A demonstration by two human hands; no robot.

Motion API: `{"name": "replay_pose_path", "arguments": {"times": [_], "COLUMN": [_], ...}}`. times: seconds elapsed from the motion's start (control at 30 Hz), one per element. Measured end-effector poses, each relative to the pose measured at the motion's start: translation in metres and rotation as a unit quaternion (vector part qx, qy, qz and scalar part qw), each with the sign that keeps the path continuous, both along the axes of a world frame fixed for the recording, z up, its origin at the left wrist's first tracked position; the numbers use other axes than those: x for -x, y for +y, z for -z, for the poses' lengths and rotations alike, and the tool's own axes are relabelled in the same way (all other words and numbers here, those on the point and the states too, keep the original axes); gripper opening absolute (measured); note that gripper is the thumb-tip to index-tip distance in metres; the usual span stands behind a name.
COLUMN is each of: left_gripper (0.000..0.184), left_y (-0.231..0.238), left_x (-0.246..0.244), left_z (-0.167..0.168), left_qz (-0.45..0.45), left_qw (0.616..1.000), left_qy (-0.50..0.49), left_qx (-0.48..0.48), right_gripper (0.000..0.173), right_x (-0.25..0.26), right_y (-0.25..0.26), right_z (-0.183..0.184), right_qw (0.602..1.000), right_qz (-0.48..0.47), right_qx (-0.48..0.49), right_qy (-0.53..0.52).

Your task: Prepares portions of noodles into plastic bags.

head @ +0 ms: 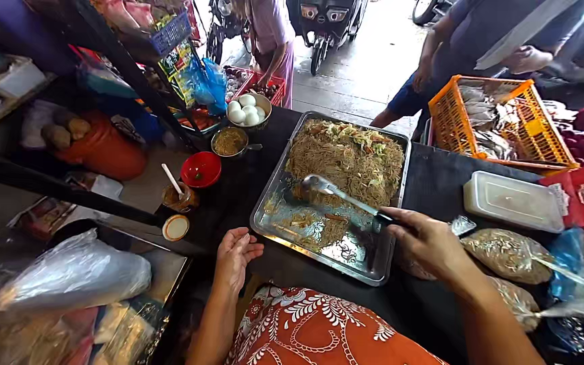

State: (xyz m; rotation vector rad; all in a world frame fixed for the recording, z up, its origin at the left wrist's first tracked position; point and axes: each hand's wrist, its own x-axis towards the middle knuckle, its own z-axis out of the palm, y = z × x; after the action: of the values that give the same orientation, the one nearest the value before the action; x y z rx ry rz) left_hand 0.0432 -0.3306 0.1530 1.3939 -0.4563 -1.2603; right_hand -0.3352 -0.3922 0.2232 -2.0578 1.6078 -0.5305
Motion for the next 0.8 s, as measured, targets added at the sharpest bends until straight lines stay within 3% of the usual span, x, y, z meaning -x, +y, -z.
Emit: {"name": "replay_pose_path", "arguments": {"times": [0.23,0.4,0.5,0.7,0.8], "left_gripper": [0.02,0.019,0.019,0.017,0.017], "left_y": [0.001,0.007,0.011,0.018,0.021], "left_x": [0.001,-0.006,-0.011,-0.016,-0.018], "left_z": [-0.005,-0.005,-0.001,0.003,0.001], "left_qz": [0.038,0.058,0.062,0.068,0.071], "left_qw": [0.999,0.998,0.998,0.998,0.997], "left_qy": [0.003,-0.004,0.002,0.003,0.002], "left_qx": [0.009,0.007,0.001,-0.006,-0.006], "right_gripper": [0.04,0.039,0.038,0.033,0.034], "right_x": [-0.084,-0.087,-0.057,0.006,0.003], "right_y": [0.007,0.033,0.04,-0.005,-0.012], "right_z": [0.018,0.024,0.021,0.01,0.003], "right_qw": [0.994,0.995,0.997,0.969,0.968], "right_qz": [0.004,-0.012,-0.028,0.03,0.068], "right_qx": [-0.09,-0.08,-0.025,0.214,0.233], "right_qy": [0.059,0.057,0.062,0.123,0.067]}}
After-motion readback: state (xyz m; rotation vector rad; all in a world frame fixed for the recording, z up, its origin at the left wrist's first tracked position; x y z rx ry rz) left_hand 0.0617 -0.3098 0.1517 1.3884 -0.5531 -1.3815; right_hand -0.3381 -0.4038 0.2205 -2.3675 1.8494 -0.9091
